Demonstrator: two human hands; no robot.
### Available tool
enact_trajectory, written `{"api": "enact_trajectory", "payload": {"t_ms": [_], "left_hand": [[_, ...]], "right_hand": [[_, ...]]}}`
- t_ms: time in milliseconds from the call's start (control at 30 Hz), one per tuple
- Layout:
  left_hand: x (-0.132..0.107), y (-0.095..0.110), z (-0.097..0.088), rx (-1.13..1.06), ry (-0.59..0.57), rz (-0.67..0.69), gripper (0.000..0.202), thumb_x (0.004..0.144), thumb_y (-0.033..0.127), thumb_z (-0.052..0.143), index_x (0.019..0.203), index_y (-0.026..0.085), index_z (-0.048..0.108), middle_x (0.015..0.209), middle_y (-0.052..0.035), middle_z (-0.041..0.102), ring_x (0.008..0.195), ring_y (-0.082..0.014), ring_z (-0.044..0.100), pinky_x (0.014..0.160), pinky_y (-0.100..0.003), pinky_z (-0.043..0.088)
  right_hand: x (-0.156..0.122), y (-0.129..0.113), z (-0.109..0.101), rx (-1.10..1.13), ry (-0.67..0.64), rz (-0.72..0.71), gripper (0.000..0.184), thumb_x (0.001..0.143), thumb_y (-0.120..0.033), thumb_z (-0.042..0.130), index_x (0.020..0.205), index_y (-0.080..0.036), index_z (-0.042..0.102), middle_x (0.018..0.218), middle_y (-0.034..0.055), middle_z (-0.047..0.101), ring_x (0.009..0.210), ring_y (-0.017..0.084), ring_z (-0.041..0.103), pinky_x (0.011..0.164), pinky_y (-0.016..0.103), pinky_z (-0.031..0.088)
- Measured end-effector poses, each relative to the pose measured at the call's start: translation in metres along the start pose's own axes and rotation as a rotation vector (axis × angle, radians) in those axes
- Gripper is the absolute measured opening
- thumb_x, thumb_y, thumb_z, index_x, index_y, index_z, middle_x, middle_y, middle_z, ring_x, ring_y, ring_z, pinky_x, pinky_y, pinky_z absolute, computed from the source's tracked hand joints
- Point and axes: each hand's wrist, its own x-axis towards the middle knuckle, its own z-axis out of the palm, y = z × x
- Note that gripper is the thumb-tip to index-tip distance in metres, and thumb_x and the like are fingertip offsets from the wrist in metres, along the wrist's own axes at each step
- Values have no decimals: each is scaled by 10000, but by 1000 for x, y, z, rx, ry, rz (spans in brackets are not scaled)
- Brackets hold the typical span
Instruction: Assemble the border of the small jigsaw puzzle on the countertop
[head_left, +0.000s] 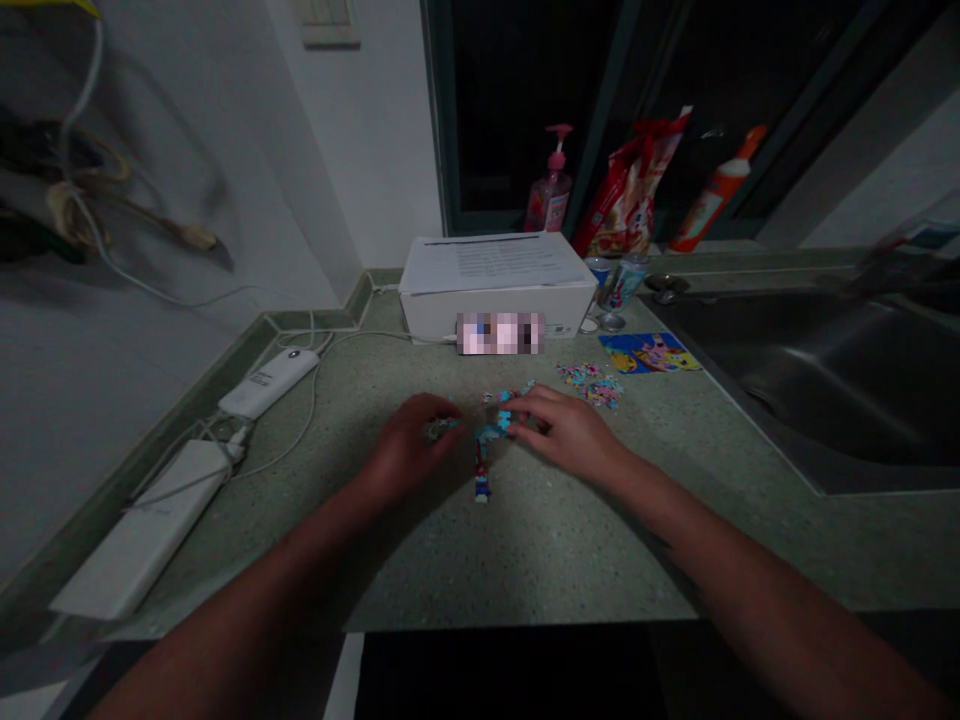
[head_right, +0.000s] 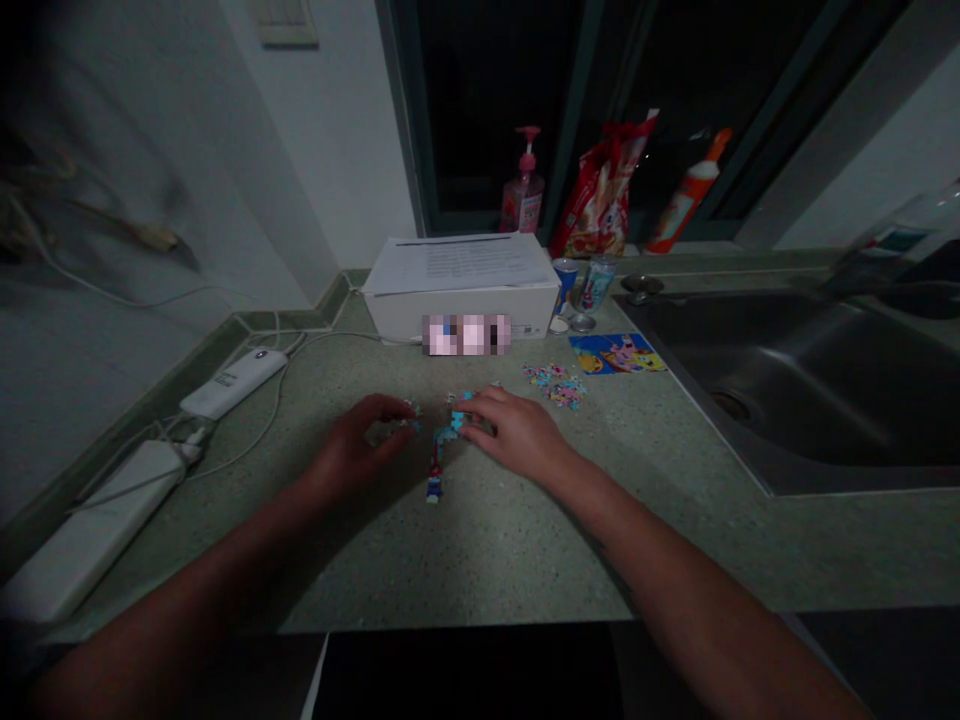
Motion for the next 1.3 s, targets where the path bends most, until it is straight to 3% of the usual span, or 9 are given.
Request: {"api": "enact_trajectory", "payload": {"t_ms": [167, 267, 467, 600, 900, 1000, 1067, 1167, 1300], "left_hand": [[2, 1, 6, -334, -112, -79, 168, 963, 379, 662, 1040, 231, 683, 1047, -110, 799, 939, -255, 727, 883, -448, 615], [2, 4, 10, -488, -107, -119, 130, 896, 357, 723, 904, 239, 669, 913, -80, 777, 835, -231, 705, 812, -410, 596], [10, 0, -9, -425, 49, -204, 82, 824, 273, 751, 831, 250, 673, 810, -30, 742, 767, -212, 686, 772, -381, 562], [13, -4, -22, -385, 76, -267, 116, 844, 309, 752, 849, 230, 668, 805, -24, 739, 740, -197, 682, 743, -357, 542], [1, 9, 11, -531, -157, -171, 133, 853, 305, 792, 868, 226, 686, 855, -52, 760, 774, -209, 694, 755, -366, 567], [5, 3, 0, -411, -113, -197, 76, 853, 252, 764, 870, 224, 696, 858, -43, 766, 785, -213, 704, 759, -359, 566], [8, -4, -15, -218, -11, -218, 22, 879, 220, 716, 900, 223, 714, 864, -39, 772, 802, -216, 713, 782, -360, 562], [12, -16, -34, 76, 91, -215, 150, 907, 165, 663, 1017, 216, 751, 947, -64, 794, 873, -241, 728, 834, -389, 551], [11, -25, -35, 164, -43, -148, 162, 923, 160, 667, 980, 242, 794, 989, -79, 806, 903, -259, 728, 865, -411, 549]], "right_hand": [[0, -19, 19, -15, -12, -112, 259, 1053, -302, 691, 1298, -279, 771, 1092, 54, 777, 925, 200, 742, 773, 322, 569], [1, -25, 26, -47, -23, -164, 243, 1062, -319, 683, 1279, -271, 782, 1047, 50, 778, 914, 202, 740, 756, 317, 564], [1, -18, 22, -48, 0, -132, 250, 1063, -296, 680, 1294, -259, 768, 1097, 65, 789, 945, 214, 752, 785, 341, 587], [-2, -10, 19, -44, 23, -120, 238, 1070, -315, 671, 1281, -254, 763, 1109, 71, 790, 949, 219, 756, 783, 352, 594], [0, -30, 28, -78, -22, -170, 222, 1062, -352, 690, 1253, -268, 766, 1051, 53, 794, 935, 220, 756, 772, 339, 591], [1, -31, 27, -88, -30, -146, 285, 1056, -367, 702, 1320, -264, 735, 1127, 69, 798, 962, 227, 764, 799, 355, 609], [0, -28, 24, -91, -9, -123, 303, 1061, -349, 688, 1349, -259, 715, 1194, 82, 791, 984, 232, 770, 814, 367, 618], [-2, -19, 16, -109, 27, -97, 250, 1069, -298, 649, 1304, -255, 724, 1207, 86, 786, 1009, 243, 776, 817, 374, 623], [-3, -10, 5, -116, 72, -76, 249, 1066, -265, 613, 1282, -249, 735, 1114, 85, 787, 929, 238, 774, 767, 367, 615]]}}
